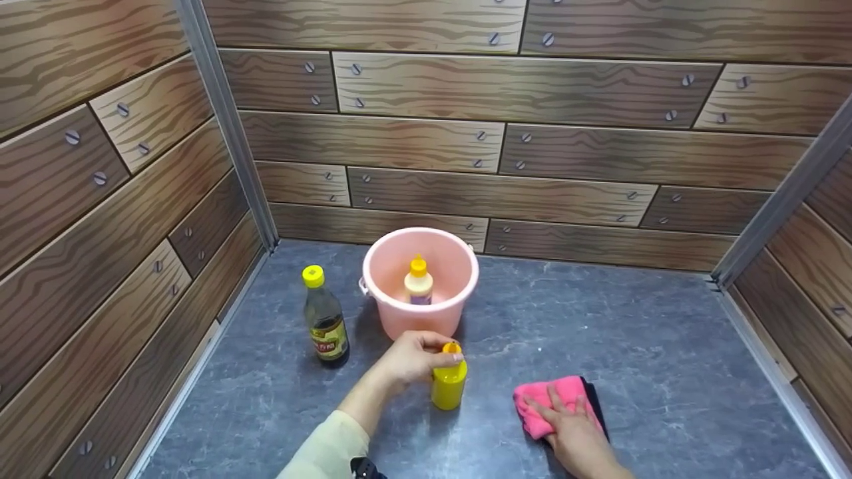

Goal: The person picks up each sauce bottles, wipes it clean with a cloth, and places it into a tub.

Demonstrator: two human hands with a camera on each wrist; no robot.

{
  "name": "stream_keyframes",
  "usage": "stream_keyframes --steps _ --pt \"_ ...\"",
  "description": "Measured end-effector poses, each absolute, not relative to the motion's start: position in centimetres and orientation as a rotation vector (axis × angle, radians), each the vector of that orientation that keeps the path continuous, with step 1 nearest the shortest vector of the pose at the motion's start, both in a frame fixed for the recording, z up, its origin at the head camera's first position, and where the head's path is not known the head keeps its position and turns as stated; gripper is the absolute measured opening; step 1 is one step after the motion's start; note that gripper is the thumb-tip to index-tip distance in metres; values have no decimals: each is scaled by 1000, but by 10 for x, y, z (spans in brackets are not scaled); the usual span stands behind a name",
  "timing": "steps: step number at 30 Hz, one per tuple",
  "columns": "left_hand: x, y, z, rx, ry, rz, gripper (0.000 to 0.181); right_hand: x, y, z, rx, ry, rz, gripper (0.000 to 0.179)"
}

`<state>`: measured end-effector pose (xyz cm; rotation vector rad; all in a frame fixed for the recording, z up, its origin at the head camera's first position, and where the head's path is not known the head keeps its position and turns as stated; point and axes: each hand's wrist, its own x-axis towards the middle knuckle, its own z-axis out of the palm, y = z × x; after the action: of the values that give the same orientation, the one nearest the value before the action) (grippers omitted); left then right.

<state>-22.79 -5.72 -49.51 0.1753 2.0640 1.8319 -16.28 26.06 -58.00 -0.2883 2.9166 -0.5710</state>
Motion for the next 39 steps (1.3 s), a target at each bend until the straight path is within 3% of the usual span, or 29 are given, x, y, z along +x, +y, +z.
stream_keyframes --steps 8,15,22,39 --pt "-230 -56 -495 224 2089 1806 29 -155 260 -582 -464 3045 -807 81" --pt "-230 -56 -493 213 2099 1781 26 -152 251 -589 -568 3220 -1040 73" --pt "-230 -54 -493 217 2109 1786 26 -151 240 -595 -804 3402 -1148 86" --pt "-230 -55 -494 211 2164 1718 28 -150 205 -579 -1184 3406 -1125 91"
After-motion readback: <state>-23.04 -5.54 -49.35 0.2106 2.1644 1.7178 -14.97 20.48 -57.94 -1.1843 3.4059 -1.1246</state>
